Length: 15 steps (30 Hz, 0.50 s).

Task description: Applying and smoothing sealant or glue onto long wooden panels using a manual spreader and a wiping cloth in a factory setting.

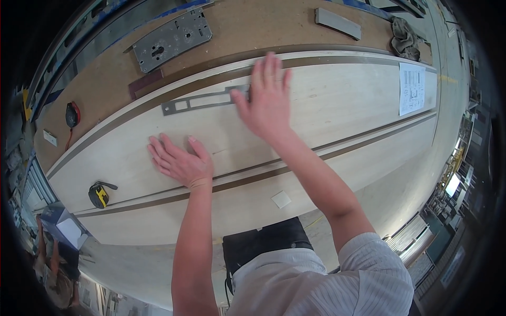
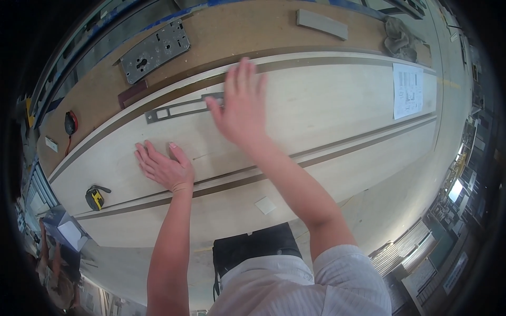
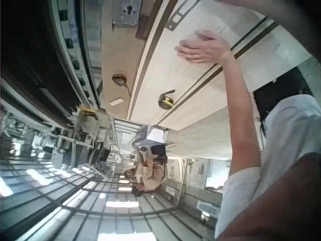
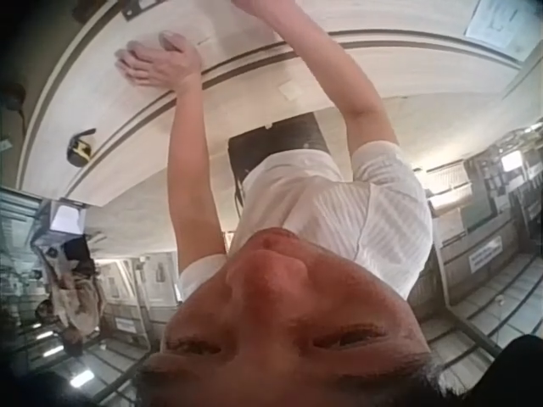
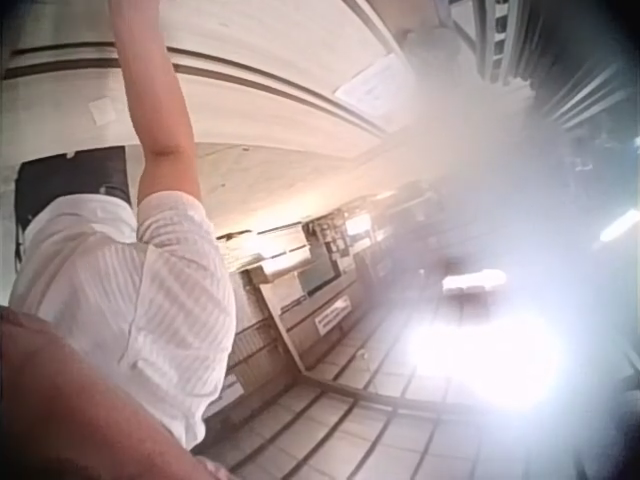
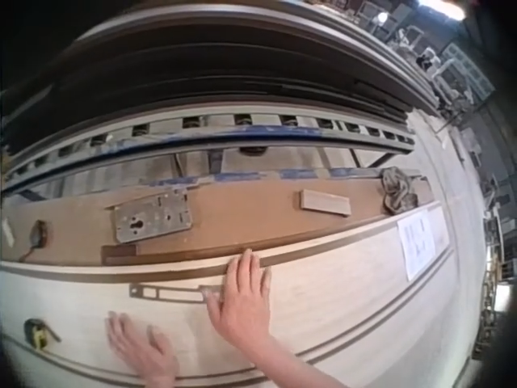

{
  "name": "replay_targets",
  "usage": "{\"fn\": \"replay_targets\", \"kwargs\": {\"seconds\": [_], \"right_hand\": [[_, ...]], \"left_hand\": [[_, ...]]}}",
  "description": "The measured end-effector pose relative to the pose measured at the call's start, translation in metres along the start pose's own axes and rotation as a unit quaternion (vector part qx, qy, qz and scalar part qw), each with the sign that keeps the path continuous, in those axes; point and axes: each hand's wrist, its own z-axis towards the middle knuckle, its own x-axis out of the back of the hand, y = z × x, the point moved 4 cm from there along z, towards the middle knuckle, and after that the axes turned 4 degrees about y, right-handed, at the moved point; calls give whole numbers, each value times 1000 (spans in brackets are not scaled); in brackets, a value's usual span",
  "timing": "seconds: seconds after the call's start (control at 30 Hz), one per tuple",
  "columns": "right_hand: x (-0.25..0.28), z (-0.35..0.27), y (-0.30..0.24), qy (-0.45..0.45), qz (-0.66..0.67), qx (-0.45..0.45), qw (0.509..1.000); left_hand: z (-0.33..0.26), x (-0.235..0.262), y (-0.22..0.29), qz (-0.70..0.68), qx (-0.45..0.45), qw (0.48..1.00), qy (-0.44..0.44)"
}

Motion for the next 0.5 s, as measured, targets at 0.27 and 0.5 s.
{"fn": "replay_targets", "kwargs": {"seconds": [0.27, 0.5], "right_hand": [[-11, 4, -79, -71, 149, 189, 968], [7, 7, -10, -62, 51, 153, 985]], "left_hand": [[-2, -1, 1, 6, 0, 1000, 5], [0, 0, 1, 0, 7, 1000, 1]]}}
